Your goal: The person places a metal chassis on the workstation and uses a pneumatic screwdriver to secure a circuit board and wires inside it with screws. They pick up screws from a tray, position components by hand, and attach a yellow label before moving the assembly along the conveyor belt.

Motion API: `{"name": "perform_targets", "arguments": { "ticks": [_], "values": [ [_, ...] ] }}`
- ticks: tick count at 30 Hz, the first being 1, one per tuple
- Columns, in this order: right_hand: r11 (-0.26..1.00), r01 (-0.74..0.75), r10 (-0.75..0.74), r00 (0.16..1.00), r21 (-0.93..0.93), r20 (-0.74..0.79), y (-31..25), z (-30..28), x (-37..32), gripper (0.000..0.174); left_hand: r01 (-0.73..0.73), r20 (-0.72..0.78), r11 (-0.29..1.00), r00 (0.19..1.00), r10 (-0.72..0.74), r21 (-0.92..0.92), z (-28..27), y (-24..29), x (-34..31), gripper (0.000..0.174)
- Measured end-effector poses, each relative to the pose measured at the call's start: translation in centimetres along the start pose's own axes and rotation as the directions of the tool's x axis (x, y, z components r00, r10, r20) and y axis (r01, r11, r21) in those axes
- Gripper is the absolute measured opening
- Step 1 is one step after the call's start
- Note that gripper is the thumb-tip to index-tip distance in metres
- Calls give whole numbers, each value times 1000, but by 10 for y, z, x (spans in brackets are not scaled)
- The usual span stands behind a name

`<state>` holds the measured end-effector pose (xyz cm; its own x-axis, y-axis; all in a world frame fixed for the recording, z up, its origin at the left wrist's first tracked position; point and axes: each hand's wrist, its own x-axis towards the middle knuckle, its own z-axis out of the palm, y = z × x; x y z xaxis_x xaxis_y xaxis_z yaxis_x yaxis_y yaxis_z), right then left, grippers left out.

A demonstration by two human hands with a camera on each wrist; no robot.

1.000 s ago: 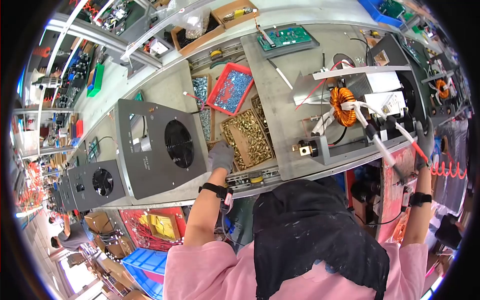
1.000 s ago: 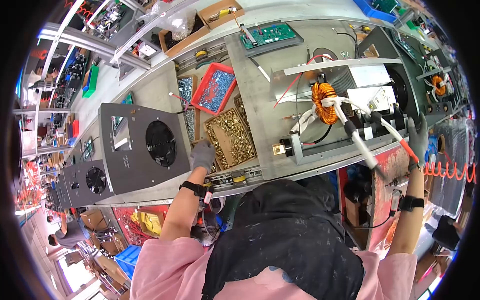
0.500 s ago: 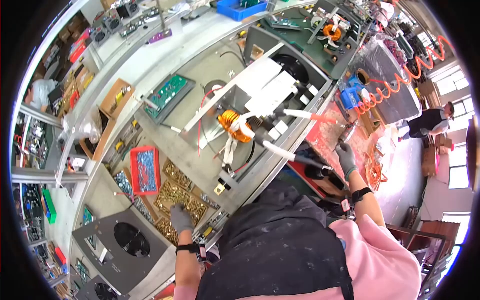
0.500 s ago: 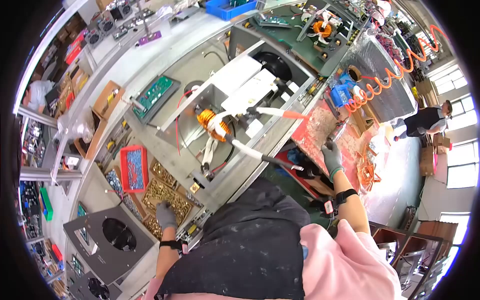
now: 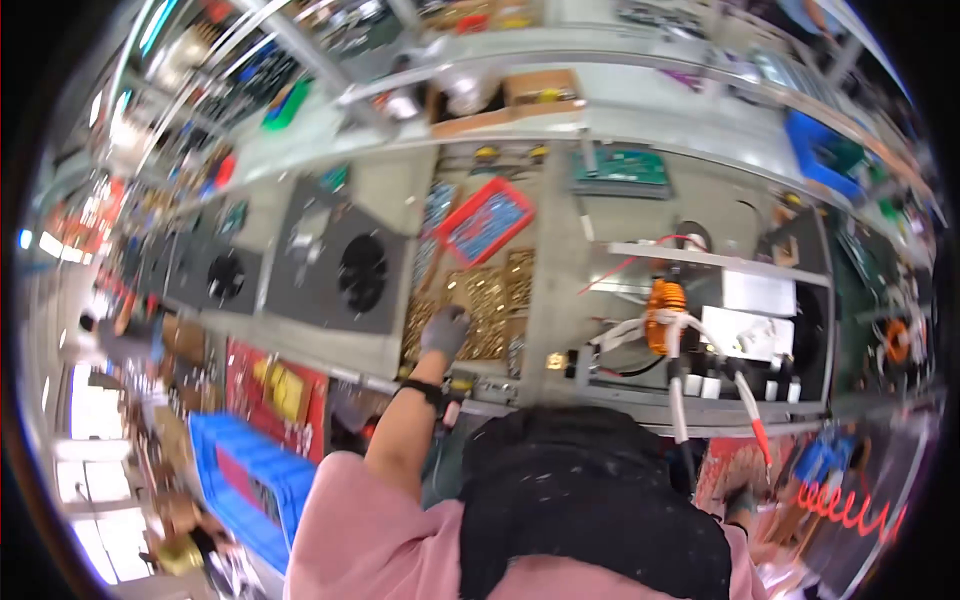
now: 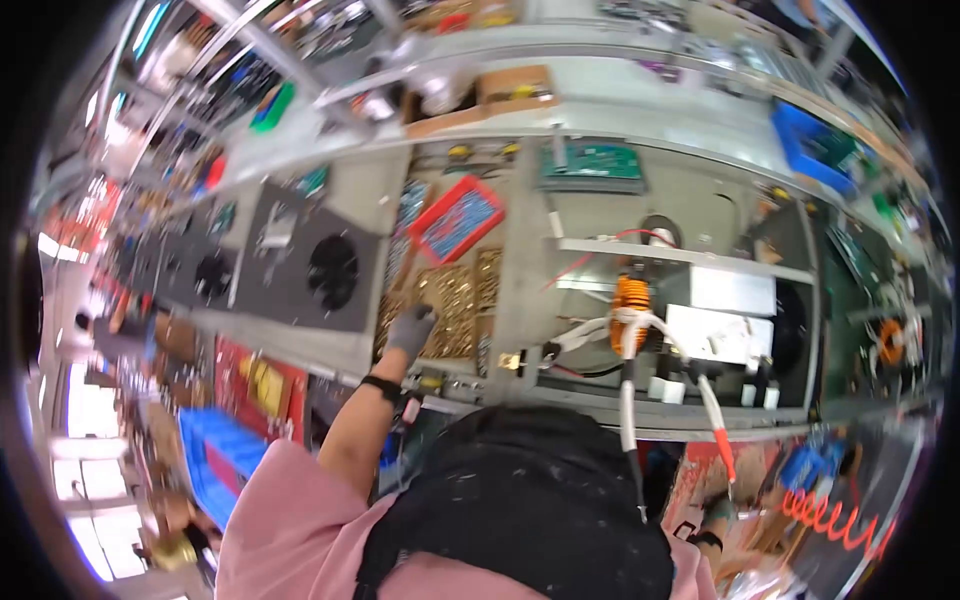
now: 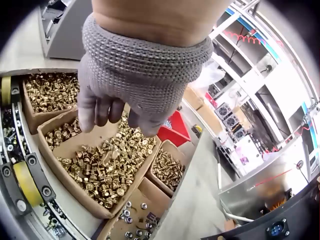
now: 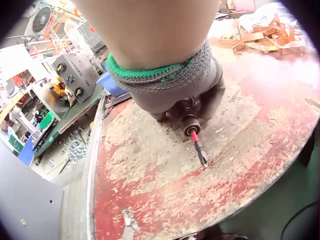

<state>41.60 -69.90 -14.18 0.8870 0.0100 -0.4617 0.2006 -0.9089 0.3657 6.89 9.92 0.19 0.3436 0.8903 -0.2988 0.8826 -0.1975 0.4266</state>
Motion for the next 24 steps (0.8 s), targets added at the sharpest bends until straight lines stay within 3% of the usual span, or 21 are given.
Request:
{"name": "perform_targets", "arguments": {
  "ticks": [1,4,5,6,7,8,9,10,11,15,17,18,21,24],
  "values": [
    [999,5,10,954,-52,300,-45,-95,-32,41,87,-41,994,996,-84,59,1,-7,2,31],
    [995,84,-94,967,52,238,-85,-191,-48,42,283,-218,957,940,-263,67,-12,-21,-8,28],
    [989,104,-124,970,105,211,-94,-220,-60,42,-111,182,693,983,-30,712,-17,-40,-2,28],
    [980,124,-152,971,158,183,-102,-250,-76,42,97,67,847,986,-155,522,-15,-49,0,30],
    [966,144,-178,973,216,150,-113,-277,-91,43,288,-15,917,955,-295,275,-12,-60,2,33],
    [945,166,-203,973,283,107,-129,-301,-102,43,175,102,910,968,-228,375,2,-86,8,35],
    [914,190,-224,973,359,55,-149,-325,-113,43,125,48,927,987,-152,354,23,-111,9,35],
    [869,220,-239,971,444,-13,-174,-348,-119,44,178,81,929,973,-215,326,0,-78,-1,35],
    [813,254,-247,965,525,-85,-197,-371,-126,44,67,68,886,992,-111,458,21,-103,9,36],
    [565,389,-231,921,728,-313,-248,-441,-168,46,85,133,901,979,-155,425,-8,-74,9,33],
    [444,445,-210,895,778,-393,-258,-464,-193,46,9,232,891,964,-128,455,-20,-68,11,32],
    [377,473,-193,881,796,-432,-263,-474,-204,47,-32,150,883,988,-44,469,-8,-81,12,25],
    [163,559,-119,829,813,-546,-273,-499,-232,48,-94,233,906,972,-5,414,-5,-91,22,24],
    [-44,641,-21,766,766,-642,-274,-519,-253,49,-68,196,918,981,-11,391,-12,-86,18,20]
  ]
}}
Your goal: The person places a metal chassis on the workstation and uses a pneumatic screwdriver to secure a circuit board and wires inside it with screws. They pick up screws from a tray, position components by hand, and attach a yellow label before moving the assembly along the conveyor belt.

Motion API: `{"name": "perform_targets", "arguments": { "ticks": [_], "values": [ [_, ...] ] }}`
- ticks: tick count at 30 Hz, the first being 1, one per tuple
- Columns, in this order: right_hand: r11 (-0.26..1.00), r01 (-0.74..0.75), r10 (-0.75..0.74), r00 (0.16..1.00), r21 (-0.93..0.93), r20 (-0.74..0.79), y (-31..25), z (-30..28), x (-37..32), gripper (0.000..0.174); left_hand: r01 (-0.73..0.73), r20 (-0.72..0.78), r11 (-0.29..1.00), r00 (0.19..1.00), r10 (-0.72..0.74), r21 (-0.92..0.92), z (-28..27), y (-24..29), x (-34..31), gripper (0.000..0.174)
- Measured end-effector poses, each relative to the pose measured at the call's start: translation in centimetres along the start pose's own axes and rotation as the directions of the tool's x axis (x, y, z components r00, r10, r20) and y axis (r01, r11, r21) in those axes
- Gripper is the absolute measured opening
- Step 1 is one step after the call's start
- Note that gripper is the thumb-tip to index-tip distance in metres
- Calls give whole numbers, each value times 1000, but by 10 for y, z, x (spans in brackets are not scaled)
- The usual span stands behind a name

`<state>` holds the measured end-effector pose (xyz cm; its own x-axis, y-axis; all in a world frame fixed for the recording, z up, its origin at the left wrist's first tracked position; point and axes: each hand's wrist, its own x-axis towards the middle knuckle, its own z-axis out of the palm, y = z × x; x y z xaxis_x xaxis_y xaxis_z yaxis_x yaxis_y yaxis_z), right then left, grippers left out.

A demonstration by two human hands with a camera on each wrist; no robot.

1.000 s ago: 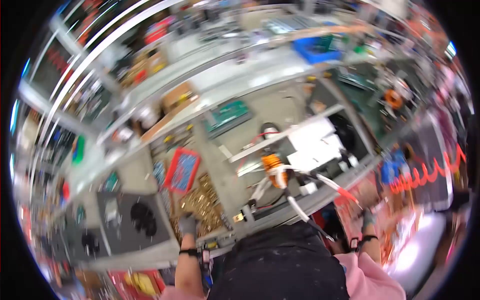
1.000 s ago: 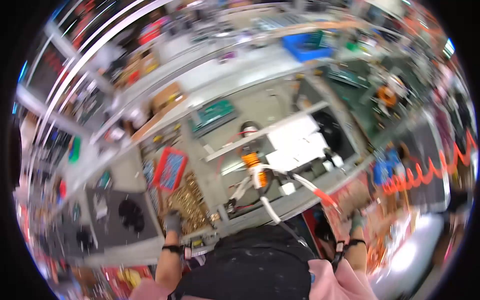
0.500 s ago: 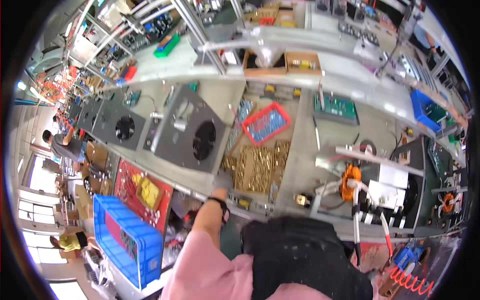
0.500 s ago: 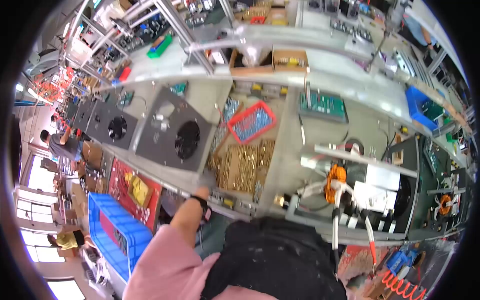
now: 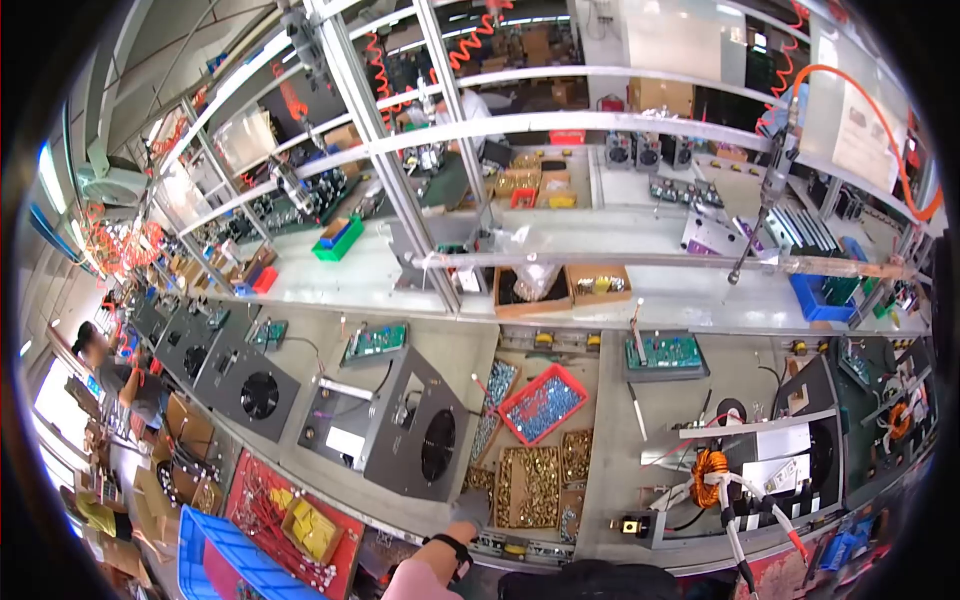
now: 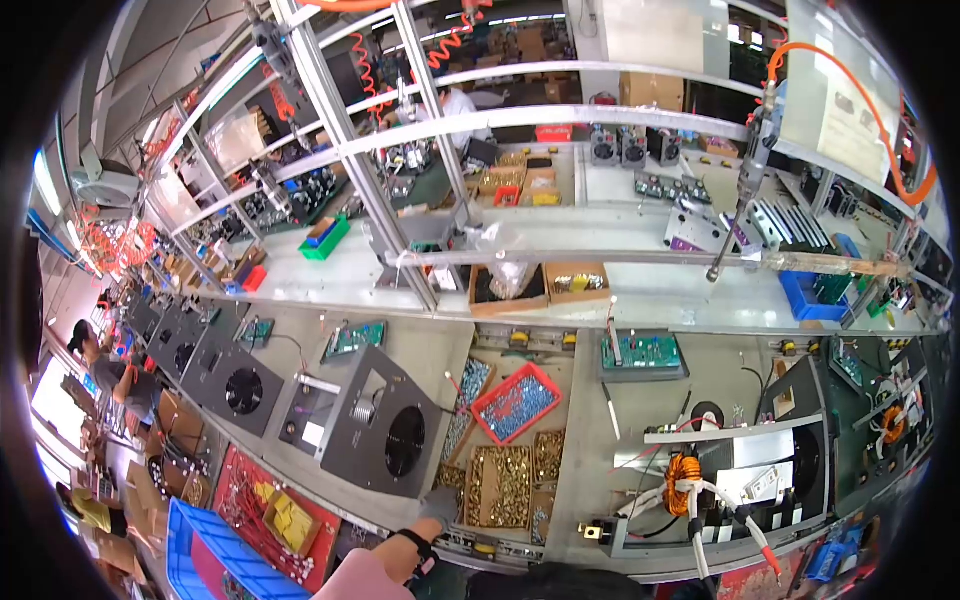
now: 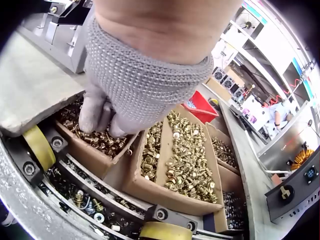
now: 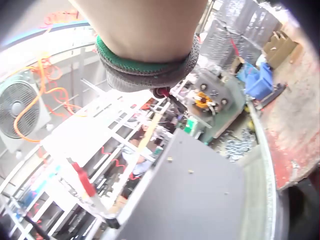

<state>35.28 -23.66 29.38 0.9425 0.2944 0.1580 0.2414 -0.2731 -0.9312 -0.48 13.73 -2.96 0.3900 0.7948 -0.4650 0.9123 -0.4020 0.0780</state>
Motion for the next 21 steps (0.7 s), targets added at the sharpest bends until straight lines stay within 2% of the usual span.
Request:
{"name": "perform_targets", "arguments": {
  "ticks": [2,4,5,6,7,8,9,10,11,12,13,14,15,16,18,20,21],
  "values": [
    [989,84,-75,994,125,-78,-15,-6,-2,50,-31,-58,999,998,33,28,-5,0,-3,22],
    [956,173,-139,978,238,-156,-28,-16,-6,51,-17,-195,969,980,-32,-246,11,-10,5,27],
    [931,218,-167,968,292,-188,-32,-21,-7,51,12,-223,949,971,-87,-315,4,-6,2,30],
    [902,261,-193,957,344,-218,-35,-26,-6,51,-2,-208,828,968,-139,-561,31,-21,14,27],
    [869,300,-214,945,394,-248,-38,-30,-7,52,132,4,510,970,-244,-850,-4,-4,-8,26],
    [831,339,-233,932,441,-276,-40,-35,-6,52,268,239,93,940,-244,-959,-37,13,-31,25],
    [788,379,-253,918,486,-305,-41,-40,-4,53,255,227,88,942,-246,-963,-26,9,-29,25],
    [737,420,-274,902,529,-335,-42,-45,0,53,155,200,-406,977,-72,-901,-3,-1,-23,23],
    [682,460,-293,884,569,-364,-49,-52,-4,53,106,81,-802,994,72,-588,-5,3,-25,21],
    [688,458,-373,889,563,-268,-38,-59,4,65,92,66,-806,996,66,-584,-8,10,-29,21],
    [647,434,-395,894,627,-212,-28,-61,13,64,192,-14,-918,978,209,-347,-36,30,-51,20],
    [611,397,-415,897,685,-151,-19,-60,21,63,311,-123,-945,939,322,-96,-54,45,-68,19],
    [618,393,-367,910,681,-193,-24,-50,23,59,318,-88,-935,939,334,-158,-58,56,-72,16],
    [605,439,-451,876,664,-169,-52,-33,23,54,309,-99,-938,940,326,-155,-69,71,-79,16],
    [540,347,-482,874,766,-56,-59,-20,25,44,381,-78,-773,873,481,-507,-104,111,-99,20],
    [484,322,-493,869,814,-50,-52,0,33,48,378,-136,-656,794,593,-653,-135,159,-116,31],
    [512,238,-433,901,826,9,-50,5,35,58,341,-94,-577,800,593,-743,-159,186,-133,35]
  ]
}}
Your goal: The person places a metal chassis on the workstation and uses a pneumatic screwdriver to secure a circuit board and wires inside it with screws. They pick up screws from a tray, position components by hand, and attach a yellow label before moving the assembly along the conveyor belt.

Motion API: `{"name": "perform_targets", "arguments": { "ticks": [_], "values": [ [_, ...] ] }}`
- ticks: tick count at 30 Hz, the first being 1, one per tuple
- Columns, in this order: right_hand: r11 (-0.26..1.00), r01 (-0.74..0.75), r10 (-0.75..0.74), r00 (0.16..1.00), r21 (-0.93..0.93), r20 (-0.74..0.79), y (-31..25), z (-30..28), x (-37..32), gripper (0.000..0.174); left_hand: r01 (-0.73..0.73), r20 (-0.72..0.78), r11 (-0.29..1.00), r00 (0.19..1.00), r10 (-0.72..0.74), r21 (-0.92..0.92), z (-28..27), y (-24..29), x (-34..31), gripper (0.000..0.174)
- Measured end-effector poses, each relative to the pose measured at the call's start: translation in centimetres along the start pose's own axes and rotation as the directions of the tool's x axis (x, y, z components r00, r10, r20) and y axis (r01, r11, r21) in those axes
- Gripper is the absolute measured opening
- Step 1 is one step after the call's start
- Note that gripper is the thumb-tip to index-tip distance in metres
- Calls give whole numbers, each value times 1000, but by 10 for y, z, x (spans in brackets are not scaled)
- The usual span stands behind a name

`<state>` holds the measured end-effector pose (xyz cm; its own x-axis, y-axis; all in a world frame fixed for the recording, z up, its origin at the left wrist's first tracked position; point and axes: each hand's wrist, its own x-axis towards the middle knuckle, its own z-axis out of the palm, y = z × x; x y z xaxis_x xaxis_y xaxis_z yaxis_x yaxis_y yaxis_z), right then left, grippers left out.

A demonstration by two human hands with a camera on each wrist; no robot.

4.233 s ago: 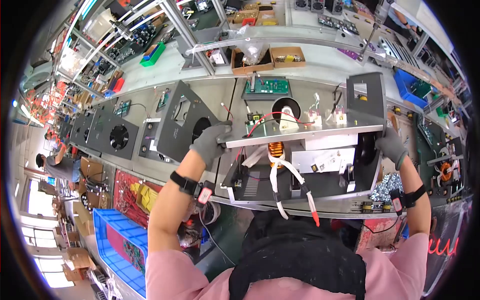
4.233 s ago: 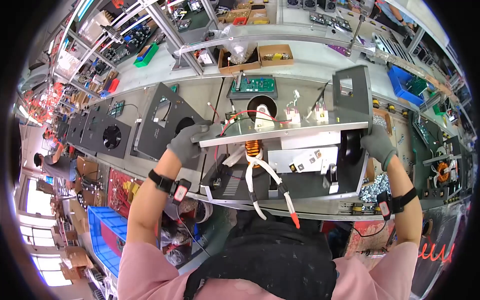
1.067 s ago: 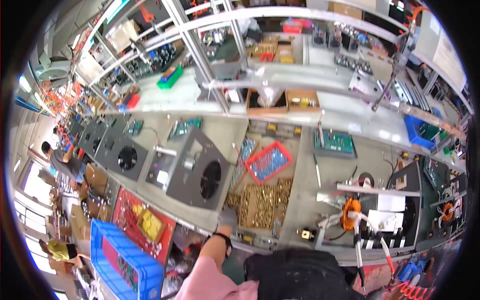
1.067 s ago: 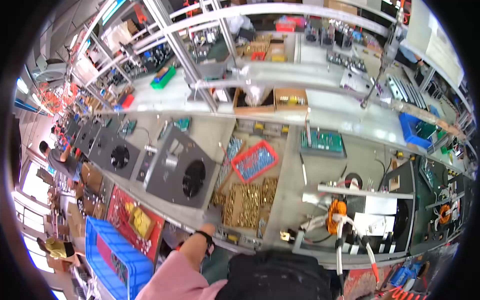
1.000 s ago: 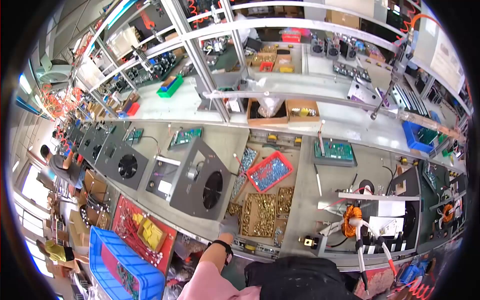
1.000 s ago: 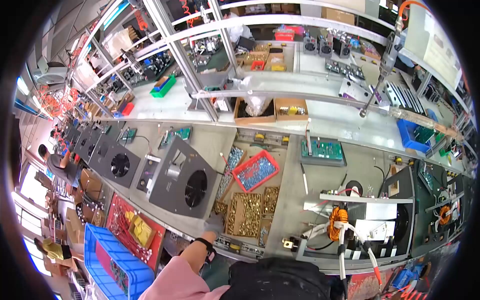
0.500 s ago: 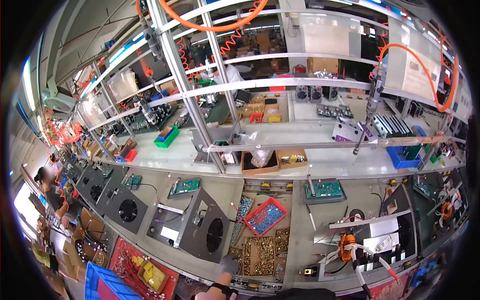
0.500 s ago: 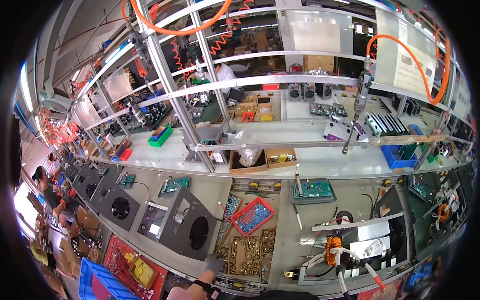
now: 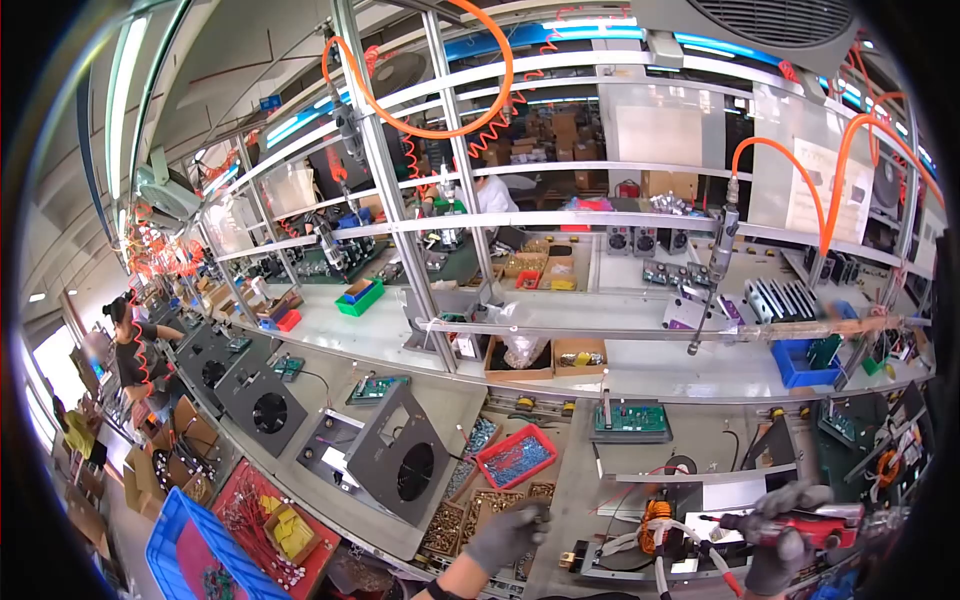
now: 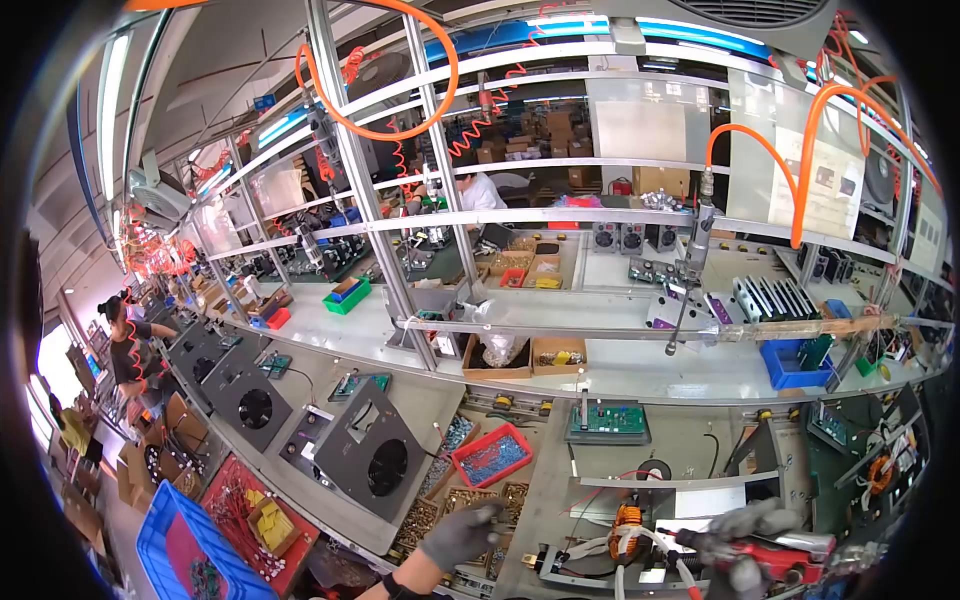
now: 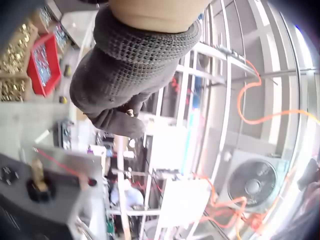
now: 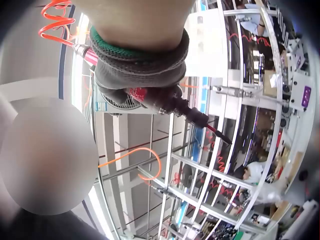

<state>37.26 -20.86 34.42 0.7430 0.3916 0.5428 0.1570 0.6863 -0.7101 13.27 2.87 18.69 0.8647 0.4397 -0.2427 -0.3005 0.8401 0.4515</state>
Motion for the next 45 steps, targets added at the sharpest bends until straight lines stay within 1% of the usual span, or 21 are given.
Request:
{"name": "perform_targets", "arguments": {
  "ticks": [1,3,5,6,8,11,12,14,17,22,25,27,28,29,31,33,35,37,38,42,45],
  "values": [
    [999,-30,30,1000,24,-8,-1,15,0,55,30,-36,992,999,-26,121,34,-7,5,39],
    [997,-40,36,998,66,53,5,12,2,53,5,73,895,996,-42,446,66,-29,29,48],
    [996,-19,14,999,89,52,3,19,4,53,141,126,950,975,-181,278,85,-50,50,42],
    [995,1,-6,999,103,45,1,20,6,53,138,126,951,976,-178,277,97,-57,57,42],
    [994,-13,1,994,104,112,-11,11,7,45,249,220,934,926,-307,256,125,-69,65,37],
    [994,-33,8,972,101,237,-22,3,11,29,265,326,923,878,-350,279,148,-93,79,33],
    [995,39,-60,970,95,234,-22,1,11,29,146,249,843,917,-312,517,164,-94,74,34],
    [985,165,-173,958,51,229,-20,-2,11,31,202,291,882,892,-346,426,169,-102,79,34],
    [982,177,-188,949,68,251,-25,-7,13,29,281,361,910,850,-383,304,164,-119,89,35],
    [991,134,-137,958,29,251,-21,-21,6,27,313,185,888,903,-388,337,177,-123,82,36],
    [992,111,-118,978,53,173,-24,-8,3,23,306,171,854,898,-406,421,178,-121,80,39],
    [981,192,-190,979,-14,71,-9,-19,-1,52,314,160,834,892,-423,453,182,-119,78,40],
    [975,221,-222,965,21,138,-10,-20,3,49,310,78,798,911,-405,517,185,-118,77,41],
    [958,260,-287,891,123,351,0,-41,12,44,327,-6,751,919,-395,574,189,-118,75,42],
    [963,202,-263,856,181,446,-8,-46,17,42,158,-13,652,975,-221,742,197,-118,72,44],
    [970,182,-236,868,163,436,-14,-41,14,41,278,-109,668,953,-284,691,201,-123,72,46],
    [976,219,-206,909,4,363,-22,-34,10,43,268,-35,679,941,-336,684,199,-123,72,44],
    [991,124,-133,911,48,391,-26,-42,13,43,294,-3,784,937,-349,547,200,-129,74,42],
    [991,134,-122,939,-17,322,-26,-42,10,41,284,11,813,942,-336,509,201,-130,74,41],
    [997,79,-67,943,-25,326,-27,-56,9,40,352,120,853,897,-425,386,186,-137,84,38],
    [993,113,-111,913,20,391,-24,-62,12,43,394,129,861,883,-452,322,188,-136,85,35]
  ]
}}
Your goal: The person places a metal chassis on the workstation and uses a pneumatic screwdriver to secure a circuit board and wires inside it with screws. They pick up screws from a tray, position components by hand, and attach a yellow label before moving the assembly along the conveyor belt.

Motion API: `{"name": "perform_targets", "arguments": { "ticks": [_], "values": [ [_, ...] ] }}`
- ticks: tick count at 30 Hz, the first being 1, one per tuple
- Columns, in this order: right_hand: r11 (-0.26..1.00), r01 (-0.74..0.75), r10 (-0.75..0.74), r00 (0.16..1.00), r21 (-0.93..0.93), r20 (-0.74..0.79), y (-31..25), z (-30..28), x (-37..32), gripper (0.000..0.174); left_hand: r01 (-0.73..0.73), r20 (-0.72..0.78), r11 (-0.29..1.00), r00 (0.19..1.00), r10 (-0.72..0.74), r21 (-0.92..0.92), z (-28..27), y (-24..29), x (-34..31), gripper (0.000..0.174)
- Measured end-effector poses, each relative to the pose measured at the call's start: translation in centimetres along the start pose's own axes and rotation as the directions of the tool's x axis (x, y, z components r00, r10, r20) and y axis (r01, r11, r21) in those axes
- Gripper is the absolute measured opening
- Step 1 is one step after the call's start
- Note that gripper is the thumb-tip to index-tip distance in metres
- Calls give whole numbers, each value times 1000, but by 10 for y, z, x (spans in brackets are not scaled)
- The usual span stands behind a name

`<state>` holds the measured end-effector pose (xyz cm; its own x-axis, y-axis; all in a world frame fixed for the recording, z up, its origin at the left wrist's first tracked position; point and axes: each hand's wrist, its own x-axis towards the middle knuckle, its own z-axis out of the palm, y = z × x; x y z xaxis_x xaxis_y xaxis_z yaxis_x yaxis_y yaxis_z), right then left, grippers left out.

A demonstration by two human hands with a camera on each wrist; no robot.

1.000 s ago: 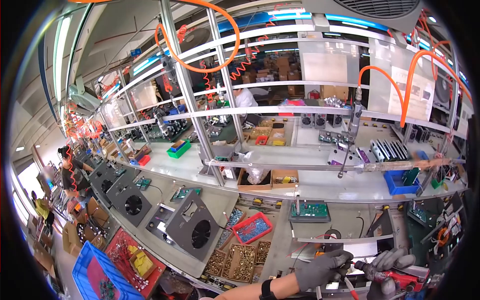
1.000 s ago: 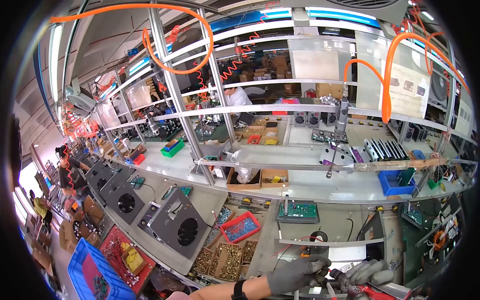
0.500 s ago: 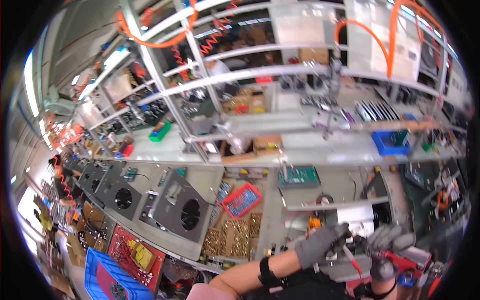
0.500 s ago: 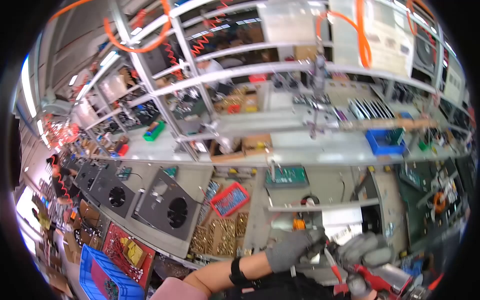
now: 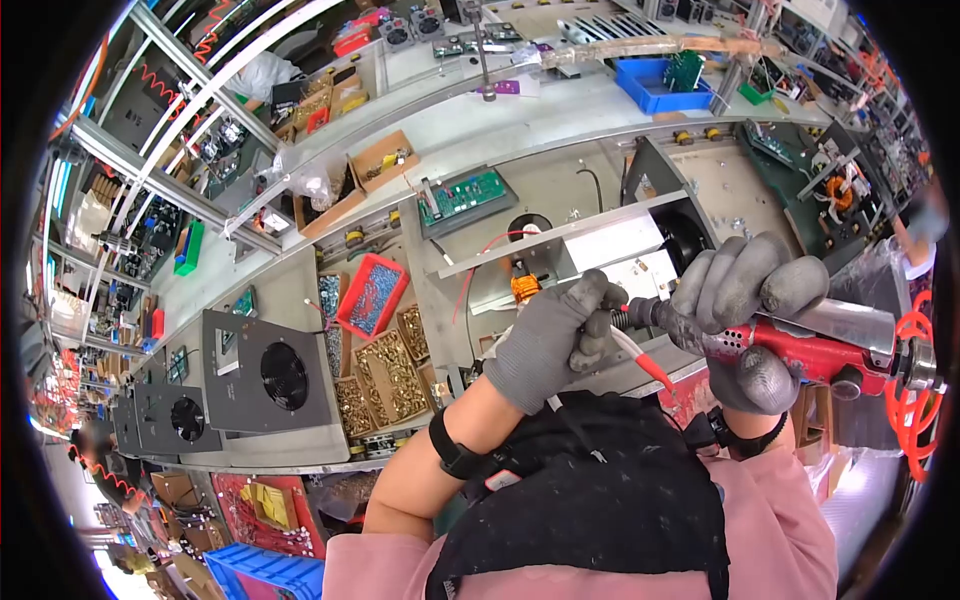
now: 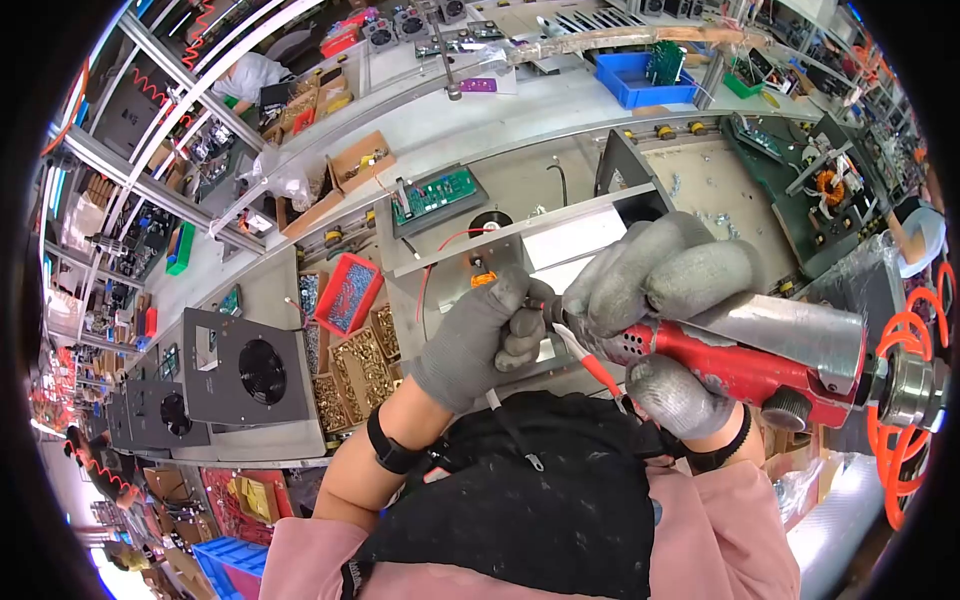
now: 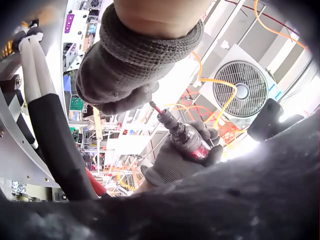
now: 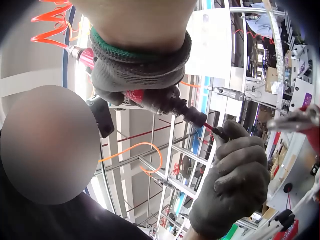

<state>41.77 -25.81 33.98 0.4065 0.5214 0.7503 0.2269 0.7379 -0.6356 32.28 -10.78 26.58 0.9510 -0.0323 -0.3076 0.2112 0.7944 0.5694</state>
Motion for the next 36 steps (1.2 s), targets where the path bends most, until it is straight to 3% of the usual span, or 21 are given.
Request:
{"name": "perform_targets", "arguments": {
  "ticks": [1,3,7,9,12,16,17,19,22,23,25,26,27,29,30,32,33,35,36],
  "values": [
    [1000,-6,7,1000,-14,15,0,-1,1,43,4,-4,1000,1000,-4,-2,-1,-1,0,35],
    [1000,-14,15,1000,-17,18,1,-3,1,42,-206,100,916,978,183,345,-2,-4,2,37],
    [1000,-21,21,994,0,-107,8,6,2,33,-49,-72,962,995,71,267,9,4,-4,38],
    [994,-1,-9,996,-111,-91,11,6,1,33,-5,-121,900,991,64,436,8,9,-2,39],
    [989,20,-17,1000,-147,22,15,0,-1,34,40,-150,949,989,7,313,7,9,-1,41],
    [992,-37,41,999,-118,30,17,-2,-2,35,122,-193,978,977,-89,168,-2,6,5,45],
    [992,-39,42,999,-118,28,19,-3,-2,35,124,-194,978,977,-91,167,-2,5,6,45],
    [996,-9,9,1000,-92,7,24,-4,-2,34,-2,-162,947,985,57,322,-3,2,7,50],
    [997,40,-38,999,-66,36,26,-12,0,38,6,-120,943,992,36,333,-6,10,2,52],
    [995,9,-11,1000,-103,-15,24,-9,-2,40,-89,-133,855,974,181,511,-12,11,-1,52],
    [996,19,-15,999,-84,43,21,-21,3,36,40,-371,773,892,258,633,-45,27,-7,53],
    [997,39,-37,999,-66,33,20,-24,4,34,7,-338,634,850,404,774,-60,42,-12,45],
    [986,60,-54,998,-156,42,17,-32,4,36,54,-399,601,794,459,798,-75,54,-21,38],
    [985,50,-44,998,-165,41,14,-47,0,41,298,-491,419,716,496,858,-151,66,-23,28],
    [975,58,-60,998,-212,-5,14,-49,-2,42,304,-497,421,712,496,855,-168,69,-24,28],
    [984,30,-28,1000,-176,11,14,-53,-3,42,546,-520,1,797,307,838,-182,72,-28,34],
    [982,33,-32,999,-188,10,14,-56,-4,42,551,-525,2,794,308,834,-185,69,-28,34],
    [979,39,-39,999,-200,5,15,-56,-6,43,568,-515,-331,823,238,754,-178,64,-22,38],
    [981,20,-24,1000,-193,-16,14,-56,-8,43,568,-516,-334,823,236,752,-180,62,-20,38]
  ]
}}
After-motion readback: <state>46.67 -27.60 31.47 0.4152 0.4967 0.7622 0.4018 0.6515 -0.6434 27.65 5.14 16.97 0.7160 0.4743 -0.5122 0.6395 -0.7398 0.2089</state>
